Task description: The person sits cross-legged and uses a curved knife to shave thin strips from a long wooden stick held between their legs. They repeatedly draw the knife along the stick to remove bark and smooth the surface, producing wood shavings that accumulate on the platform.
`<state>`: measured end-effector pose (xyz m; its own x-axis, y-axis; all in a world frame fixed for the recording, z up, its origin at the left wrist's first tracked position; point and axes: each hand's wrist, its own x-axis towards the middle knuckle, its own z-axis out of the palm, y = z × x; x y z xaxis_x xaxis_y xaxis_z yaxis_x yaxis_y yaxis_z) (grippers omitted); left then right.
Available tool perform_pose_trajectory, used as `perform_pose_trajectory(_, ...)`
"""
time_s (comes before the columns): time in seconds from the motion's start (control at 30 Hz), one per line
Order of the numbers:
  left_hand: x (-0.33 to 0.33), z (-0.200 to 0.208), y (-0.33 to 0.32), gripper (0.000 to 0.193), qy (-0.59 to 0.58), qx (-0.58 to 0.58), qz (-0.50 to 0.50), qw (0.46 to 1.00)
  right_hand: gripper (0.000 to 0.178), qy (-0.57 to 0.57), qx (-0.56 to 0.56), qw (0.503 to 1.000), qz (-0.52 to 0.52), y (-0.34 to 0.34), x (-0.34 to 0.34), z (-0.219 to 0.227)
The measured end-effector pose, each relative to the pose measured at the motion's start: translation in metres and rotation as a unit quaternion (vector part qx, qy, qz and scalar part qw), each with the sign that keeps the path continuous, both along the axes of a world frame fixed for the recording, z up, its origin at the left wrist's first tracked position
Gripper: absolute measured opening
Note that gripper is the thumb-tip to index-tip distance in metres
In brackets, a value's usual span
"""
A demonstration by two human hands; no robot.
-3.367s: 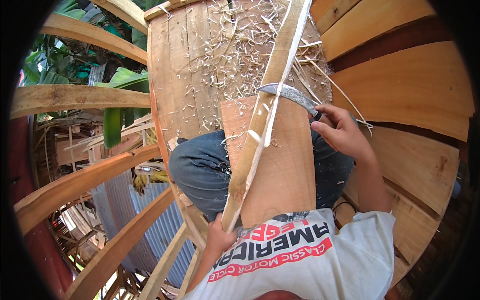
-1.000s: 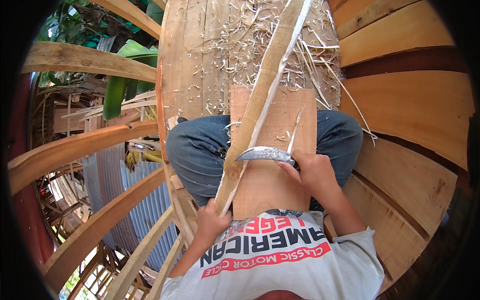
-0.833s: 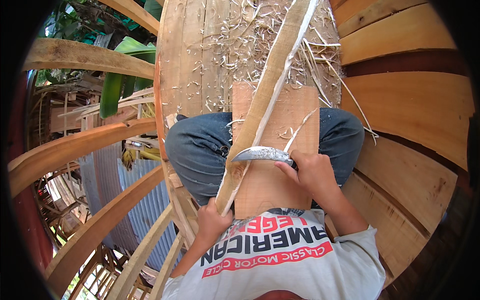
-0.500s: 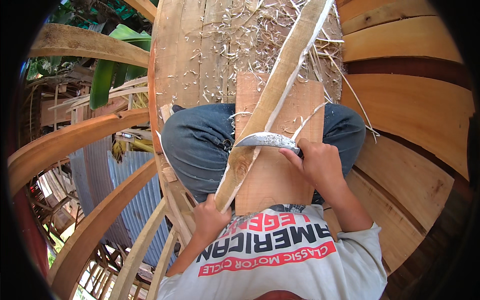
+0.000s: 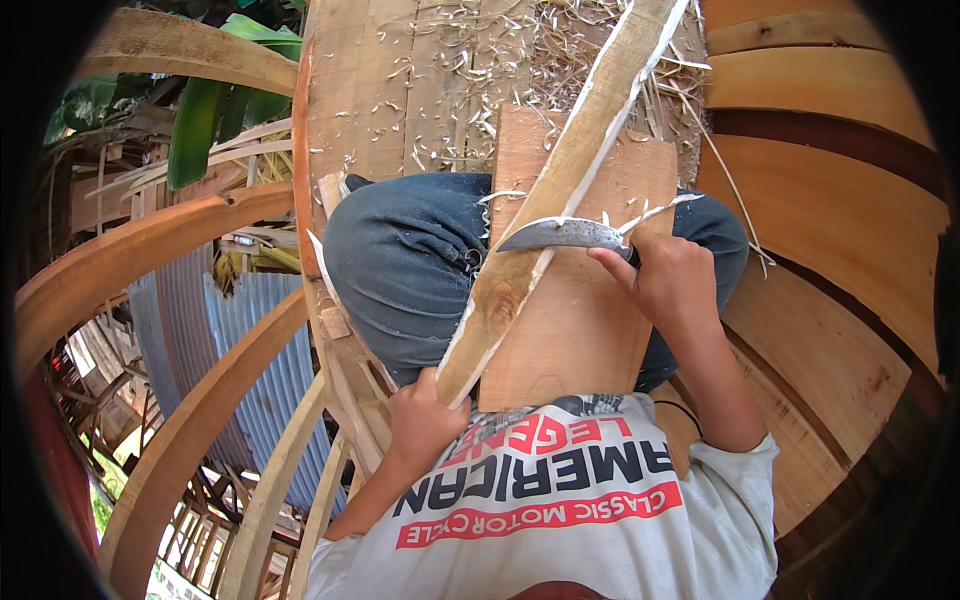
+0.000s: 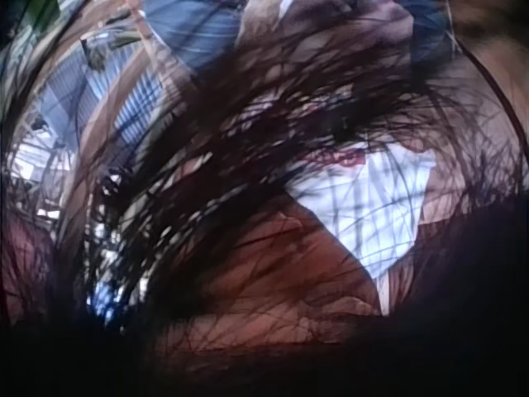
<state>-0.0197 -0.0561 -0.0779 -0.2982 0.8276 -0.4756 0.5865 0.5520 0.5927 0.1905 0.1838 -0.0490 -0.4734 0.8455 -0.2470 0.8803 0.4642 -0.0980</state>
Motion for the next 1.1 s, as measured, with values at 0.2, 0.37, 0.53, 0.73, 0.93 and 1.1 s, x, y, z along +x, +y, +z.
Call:
perform_pose_trajectory(0.2,0.000,0.000,0.002,0.025,-0.011,0.003,0.010,1.000,0.068,-0.043,0.057,0.997,-0.039,0.032,0.005,-0.008)
perform_pose_trajectory(0.37,-0.002,-0.003,0.003,0.024,0.007,-0.015,-0.011,1.000,0.074,-0.012,0.051,0.968,-0.244,0.112,0.053,0.015)
perform_pose_trajectory(0.53,-0.001,-0.007,0.001,0.024,0.006,-0.016,-0.011,1.000,0.068,0.024,0.021,0.974,-0.224,0.070,0.046,0.022)
perform_pose_trajectory(0.73,-0.001,0.001,0.005,0.026,-0.014,-0.046,0.006,0.999,0.059,0.102,-0.099,0.970,-0.197,0.003,0.032,0.030)
perform_pose_trajectory(0.93,-0.002,-0.006,0.002,0.025,-0.008,-0.010,-0.006,1.000,0.066,0.005,-0.025,1.000,-0.010,0.004,0.001,0.020)
perform_pose_trajectory(1.1,0.003,-0.002,0.006,0.028,-0.037,-0.001,0.019,0.999,0.072,-0.024,-0.003,1.000,0.018,0.026,-0.006,0.007)
